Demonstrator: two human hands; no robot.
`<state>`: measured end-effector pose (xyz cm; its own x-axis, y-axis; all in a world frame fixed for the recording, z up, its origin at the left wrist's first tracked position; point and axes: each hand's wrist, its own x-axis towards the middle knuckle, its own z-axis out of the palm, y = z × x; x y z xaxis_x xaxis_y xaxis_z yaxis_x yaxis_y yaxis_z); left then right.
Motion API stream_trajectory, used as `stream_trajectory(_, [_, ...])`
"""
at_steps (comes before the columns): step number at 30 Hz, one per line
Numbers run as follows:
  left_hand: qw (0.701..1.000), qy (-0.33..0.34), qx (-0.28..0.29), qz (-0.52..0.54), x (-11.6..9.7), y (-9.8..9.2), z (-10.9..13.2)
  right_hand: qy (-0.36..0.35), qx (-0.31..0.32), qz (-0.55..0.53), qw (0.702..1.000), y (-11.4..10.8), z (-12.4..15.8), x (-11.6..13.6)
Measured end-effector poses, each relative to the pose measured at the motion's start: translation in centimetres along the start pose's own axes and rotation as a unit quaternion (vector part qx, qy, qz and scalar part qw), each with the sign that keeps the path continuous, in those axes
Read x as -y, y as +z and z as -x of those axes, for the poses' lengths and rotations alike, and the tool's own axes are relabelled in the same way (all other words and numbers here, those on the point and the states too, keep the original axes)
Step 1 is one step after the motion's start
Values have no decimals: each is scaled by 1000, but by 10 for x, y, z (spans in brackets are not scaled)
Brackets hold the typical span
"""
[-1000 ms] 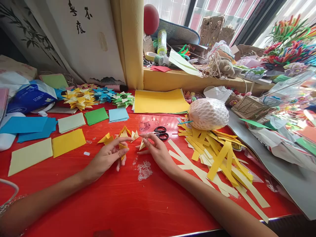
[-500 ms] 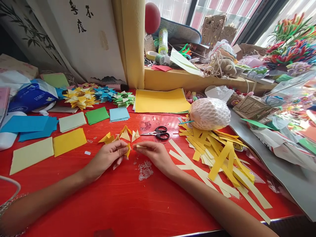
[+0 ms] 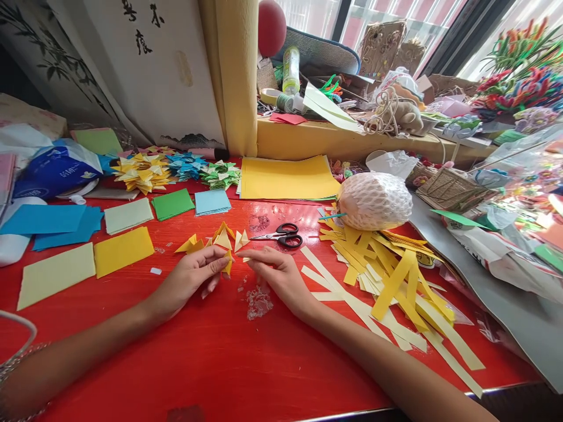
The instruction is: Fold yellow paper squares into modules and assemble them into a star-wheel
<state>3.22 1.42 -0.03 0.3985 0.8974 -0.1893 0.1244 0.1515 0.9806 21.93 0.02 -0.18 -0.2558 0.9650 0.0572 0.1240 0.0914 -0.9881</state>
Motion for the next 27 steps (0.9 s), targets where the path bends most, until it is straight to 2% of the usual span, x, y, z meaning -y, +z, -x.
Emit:
stream_trajectory(4, [1000,3,-2,3,-1,0,0,11,23,-15,1000,1,0,-2])
stream_trajectory(11, [999,5,0,38,-1,2,-2,16,-36,-85,996,4,-2,-4])
stream_trajectory(14, [999,6,7,42,1,1,-3,17,-17,-108,994,5,-3,-4])
stream_trajectory(18, [999,12,14,35,1,1,-3,53,20,-126,990,5,-4,-4])
stream_trajectory(23, [999,12,7,40,0,2,-3,49,-8,-199,979,7,-4,-4])
stream_trajectory(27, [999,16,3,39,1,1,-2,75,2,-225,971,8,-3,-2])
